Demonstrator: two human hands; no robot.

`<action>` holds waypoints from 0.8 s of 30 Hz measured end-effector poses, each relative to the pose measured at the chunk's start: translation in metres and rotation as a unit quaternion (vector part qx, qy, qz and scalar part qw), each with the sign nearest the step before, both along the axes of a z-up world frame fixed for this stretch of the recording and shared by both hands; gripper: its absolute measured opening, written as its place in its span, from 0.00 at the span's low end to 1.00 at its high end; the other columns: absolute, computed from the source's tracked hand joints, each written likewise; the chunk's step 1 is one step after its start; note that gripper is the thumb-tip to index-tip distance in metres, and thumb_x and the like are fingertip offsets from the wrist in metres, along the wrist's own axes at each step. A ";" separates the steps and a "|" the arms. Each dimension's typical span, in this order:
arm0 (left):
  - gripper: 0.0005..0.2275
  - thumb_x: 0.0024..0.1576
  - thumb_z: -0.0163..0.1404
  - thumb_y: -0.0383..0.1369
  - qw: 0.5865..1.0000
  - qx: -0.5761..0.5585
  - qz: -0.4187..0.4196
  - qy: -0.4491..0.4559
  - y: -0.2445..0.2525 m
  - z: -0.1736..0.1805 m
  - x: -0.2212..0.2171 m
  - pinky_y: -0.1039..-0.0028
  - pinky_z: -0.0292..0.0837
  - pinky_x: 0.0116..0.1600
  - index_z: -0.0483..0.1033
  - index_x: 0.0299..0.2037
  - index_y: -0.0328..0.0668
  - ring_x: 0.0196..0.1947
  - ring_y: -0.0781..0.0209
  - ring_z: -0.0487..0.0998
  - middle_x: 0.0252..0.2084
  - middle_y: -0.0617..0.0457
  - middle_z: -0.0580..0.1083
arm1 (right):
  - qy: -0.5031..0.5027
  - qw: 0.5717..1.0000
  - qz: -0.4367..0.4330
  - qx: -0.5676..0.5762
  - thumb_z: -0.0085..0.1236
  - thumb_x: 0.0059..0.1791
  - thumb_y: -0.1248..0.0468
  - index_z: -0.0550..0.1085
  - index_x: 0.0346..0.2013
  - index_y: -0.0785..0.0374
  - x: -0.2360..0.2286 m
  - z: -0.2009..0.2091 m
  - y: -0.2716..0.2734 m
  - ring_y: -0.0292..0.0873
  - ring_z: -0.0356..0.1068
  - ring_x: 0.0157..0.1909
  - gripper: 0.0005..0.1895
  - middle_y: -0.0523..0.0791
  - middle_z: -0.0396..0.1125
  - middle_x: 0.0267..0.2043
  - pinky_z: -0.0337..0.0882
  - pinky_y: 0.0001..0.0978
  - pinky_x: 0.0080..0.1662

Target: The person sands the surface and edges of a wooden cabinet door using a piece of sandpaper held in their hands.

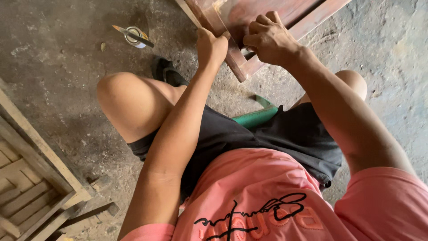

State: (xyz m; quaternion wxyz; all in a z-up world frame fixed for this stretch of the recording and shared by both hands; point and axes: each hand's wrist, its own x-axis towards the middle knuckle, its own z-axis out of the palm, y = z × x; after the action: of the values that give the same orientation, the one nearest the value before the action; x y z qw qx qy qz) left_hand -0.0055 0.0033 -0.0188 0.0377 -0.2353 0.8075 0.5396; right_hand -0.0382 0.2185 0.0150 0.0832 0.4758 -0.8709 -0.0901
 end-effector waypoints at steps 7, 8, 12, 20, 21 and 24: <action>0.25 0.53 0.59 0.36 1.000 0.020 0.012 0.002 -0.002 -0.001 0.002 0.59 0.76 0.54 0.62 0.49 0.19 0.46 0.35 0.81 0.47 0.24 0.74 | -0.117 0.980 -0.028 -0.160 0.65 0.64 0.61 0.79 0.37 0.55 -0.021 0.002 0.030 0.31 0.69 0.55 0.11 0.39 0.74 0.42 0.63 0.46 0.72; 0.25 0.54 0.58 0.36 0.999 0.034 0.013 -0.023 0.001 -0.002 0.000 0.60 0.77 0.53 0.62 0.49 0.20 0.46 0.36 0.82 0.47 0.25 0.74 | -0.116 0.980 -0.027 -0.158 0.65 0.64 0.61 0.79 0.37 0.55 -0.014 -0.002 0.024 0.31 0.69 0.55 0.11 0.39 0.74 0.42 0.63 0.46 0.72; 0.26 0.53 0.61 0.35 1.000 -0.003 0.004 0.019 0.003 -0.007 -0.001 0.59 0.75 0.54 0.62 0.49 0.19 0.46 0.35 0.80 0.47 0.24 0.73 | -0.070 0.990 0.029 -0.120 0.67 0.56 0.64 0.82 0.37 0.52 -0.008 -0.001 0.012 0.35 0.69 0.53 0.04 0.37 0.74 0.40 0.59 0.44 0.69; 0.24 0.53 0.59 0.35 0.999 0.034 0.020 -0.004 0.002 0.004 -0.002 0.59 0.76 0.52 0.62 0.50 0.21 0.46 0.36 0.81 0.47 0.26 0.75 | -0.126 0.991 0.000 -0.047 0.59 0.53 0.77 0.81 0.31 0.52 -0.007 -0.006 -0.005 0.36 0.75 0.45 0.15 0.37 0.76 0.35 0.70 0.42 0.57; 0.24 0.53 0.59 0.35 0.999 0.035 0.015 -0.006 0.003 0.005 0.004 0.59 0.76 0.52 0.62 0.50 0.21 0.46 0.36 0.81 0.47 0.26 0.75 | -0.090 0.993 0.014 -0.075 0.59 0.52 0.73 0.80 0.33 0.55 -0.013 -0.002 0.003 0.37 0.76 0.44 0.09 0.39 0.76 0.38 0.74 0.42 0.56; 0.25 0.54 0.59 0.34 0.999 0.040 0.007 -0.010 0.002 0.014 0.005 0.60 0.77 0.50 0.59 0.50 0.20 0.43 0.39 0.80 0.46 0.25 0.72 | -0.047 0.988 -0.065 -0.134 0.56 0.56 0.68 0.79 0.41 0.60 -0.018 0.021 0.037 0.40 0.76 0.41 0.05 0.43 0.76 0.43 0.77 0.40 0.48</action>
State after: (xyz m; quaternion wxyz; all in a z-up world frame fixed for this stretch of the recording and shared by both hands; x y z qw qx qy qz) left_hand -0.0005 0.0056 -0.0046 0.0511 -0.2451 0.7831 0.5692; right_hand -0.0560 0.2560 0.0359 0.0990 0.4063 -0.9073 0.0448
